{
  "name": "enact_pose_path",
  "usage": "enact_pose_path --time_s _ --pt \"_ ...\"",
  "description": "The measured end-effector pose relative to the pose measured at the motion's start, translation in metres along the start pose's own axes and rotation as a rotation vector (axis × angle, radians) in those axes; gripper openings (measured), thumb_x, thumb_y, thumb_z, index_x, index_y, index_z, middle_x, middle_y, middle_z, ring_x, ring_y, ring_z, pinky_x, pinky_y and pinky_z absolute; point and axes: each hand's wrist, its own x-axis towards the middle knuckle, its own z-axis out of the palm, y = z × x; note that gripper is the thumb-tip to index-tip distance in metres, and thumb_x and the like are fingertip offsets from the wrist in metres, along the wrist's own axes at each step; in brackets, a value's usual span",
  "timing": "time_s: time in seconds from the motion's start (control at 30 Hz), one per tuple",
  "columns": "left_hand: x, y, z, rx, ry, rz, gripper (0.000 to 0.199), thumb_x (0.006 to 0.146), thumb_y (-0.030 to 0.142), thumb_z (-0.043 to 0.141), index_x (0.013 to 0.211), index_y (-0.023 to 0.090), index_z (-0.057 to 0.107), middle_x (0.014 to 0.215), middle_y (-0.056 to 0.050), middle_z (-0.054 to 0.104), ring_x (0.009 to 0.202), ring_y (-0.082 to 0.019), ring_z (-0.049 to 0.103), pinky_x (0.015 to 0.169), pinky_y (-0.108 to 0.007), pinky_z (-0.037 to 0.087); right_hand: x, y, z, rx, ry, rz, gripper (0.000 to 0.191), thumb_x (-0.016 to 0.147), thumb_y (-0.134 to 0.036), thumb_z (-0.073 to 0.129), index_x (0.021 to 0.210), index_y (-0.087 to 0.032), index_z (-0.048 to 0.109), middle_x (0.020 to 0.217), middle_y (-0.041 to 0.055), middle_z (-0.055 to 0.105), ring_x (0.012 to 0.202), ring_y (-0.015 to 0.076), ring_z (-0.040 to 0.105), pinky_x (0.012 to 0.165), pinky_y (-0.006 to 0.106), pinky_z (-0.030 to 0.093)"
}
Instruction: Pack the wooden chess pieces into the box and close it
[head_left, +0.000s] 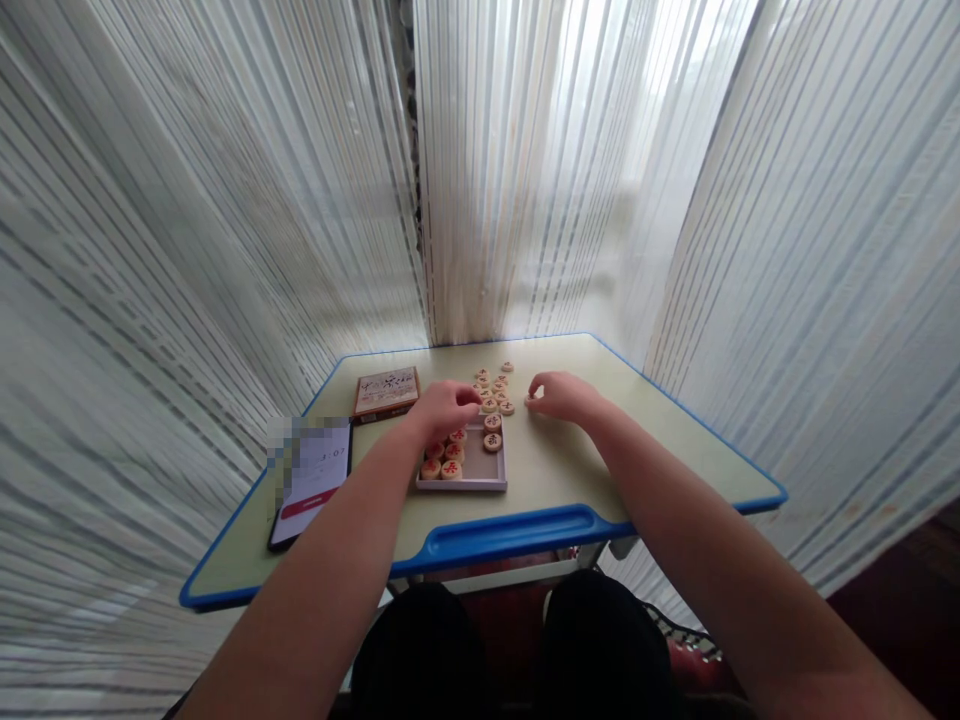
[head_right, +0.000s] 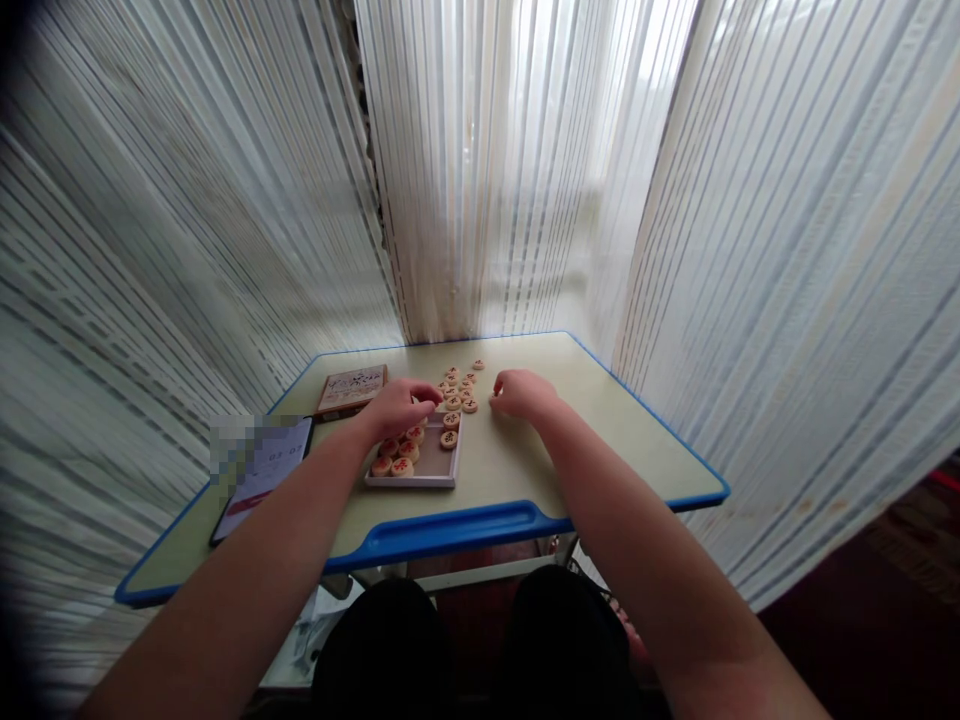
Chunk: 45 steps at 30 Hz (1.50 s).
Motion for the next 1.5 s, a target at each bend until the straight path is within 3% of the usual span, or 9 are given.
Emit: enact_pose_path --time_s 0.5,0.9,1.23,1.5 --pt "0.001 -0.002 0.002 0.001 0.006 0.021 0.028 0.066 0.026 0.048 0.079 0.016 0.070 0.081 -0.002 0.069 0.078 -0.017 0.060 0.074 -0.025 0.045 0.005 0.002 0.003 0.022 0.026 0.000 0.035 0.069 -0.040 0.055 0.096 -0.022 0.066 0.091 0.0072 0.066 0.079 0.0199 0.058 0.057 0.025 0.039" --pt "0.004 -0.007 0.006 0.061 -0.018 0.026 0.033 0.070 0.026 0.039 0.077 0.015 0.069 0.076 -0.003 0.068 0.072 -0.016 0.057 0.068 -0.025 0.042 0.004 0.003 0.003 0.030 -0.027 -0.026 0.037 0.070 -0.044 0.054 0.099 -0.023 0.064 0.091 0.0066 0.065 0.079 0.0201 0.057 0.060 0.026 0.039" --pt "0.002 -0.004 0.006 0.071 -0.051 0.006 0.037 0.073 0.040 0.041 0.069 0.013 0.066 0.056 0.001 0.055 0.060 -0.014 0.048 0.056 -0.023 0.035 -0.004 -0.006 0.000 0.062 -0.128 -0.148 0.033 0.065 -0.031 0.058 0.097 -0.023 0.065 0.080 0.0033 0.064 0.068 0.0155 0.057 0.054 0.023 0.037" --pt "0.000 -0.004 0.005 0.081 -0.069 0.012 0.034 0.069 0.039 0.048 0.074 0.012 0.069 0.056 0.001 0.056 0.056 -0.012 0.047 0.052 -0.023 0.033 -0.007 -0.008 -0.002 0.077 -0.163 -0.163 0.037 0.065 -0.028 0.056 0.101 -0.024 0.064 0.078 0.0031 0.064 0.065 0.0152 0.055 0.056 0.024 0.038"
